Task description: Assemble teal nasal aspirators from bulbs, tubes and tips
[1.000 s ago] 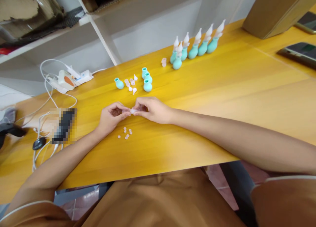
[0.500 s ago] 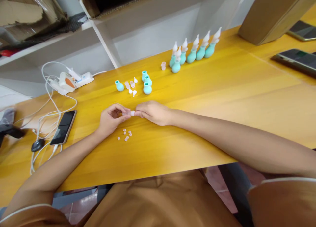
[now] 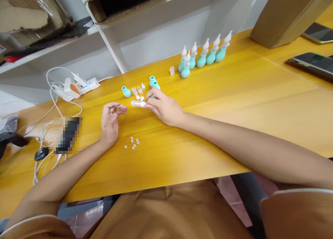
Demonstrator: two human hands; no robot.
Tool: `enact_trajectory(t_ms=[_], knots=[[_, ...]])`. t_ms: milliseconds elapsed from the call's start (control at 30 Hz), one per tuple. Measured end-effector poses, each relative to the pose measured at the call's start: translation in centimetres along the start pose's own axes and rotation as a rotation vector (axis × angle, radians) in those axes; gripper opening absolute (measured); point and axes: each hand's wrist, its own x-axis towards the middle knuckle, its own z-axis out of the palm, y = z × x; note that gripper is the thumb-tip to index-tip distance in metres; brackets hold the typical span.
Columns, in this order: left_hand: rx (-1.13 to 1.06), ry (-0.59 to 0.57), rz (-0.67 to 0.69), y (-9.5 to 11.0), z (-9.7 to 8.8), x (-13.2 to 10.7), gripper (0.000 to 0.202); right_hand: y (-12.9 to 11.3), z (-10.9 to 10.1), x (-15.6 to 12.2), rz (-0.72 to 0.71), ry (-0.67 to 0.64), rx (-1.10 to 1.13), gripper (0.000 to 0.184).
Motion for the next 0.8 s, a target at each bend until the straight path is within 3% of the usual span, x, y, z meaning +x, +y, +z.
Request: enact_trajectory(t_ms=[133, 333, 433, 533, 700, 800], knots=[[0.049, -0.018, -0.04, 0.0, -0.1, -0.3, 0.034, 2.1, -1.1, 0.3, 0.075, 0.045, -0.152, 0.041], [0.013, -0.013, -0.094, -0.1, 0.1, -0.1, 0.025, 4.2, -1.1, 0.6, 0.083, 0.002, -0.147, 0.045], [0.014, -0.005, -0.144, -0.4, 0.1, 0.2, 0.021, 3.1, -1.1, 0.9, 0.097, 0.084, -0.042, 0.048], [0.1, -0.063, -0.159, -0.6, 0.1, 0.3, 0.029, 1.0, -0.8, 1.0, 0.166, 0.131, 0.229, 0.053], [0.248, -0.228, -0.112, -0.2, 0.3, -0.3, 0.059, -1.9, 0.7, 0.2, 0.302, -0.007, 0.686, 0.055], [0.239, -0.256, -0.123, 0.1, 0.4, -0.5, 0.051, -2.9, 1.3, -0.3, 0.311, -0.093, 0.782, 0.054]])
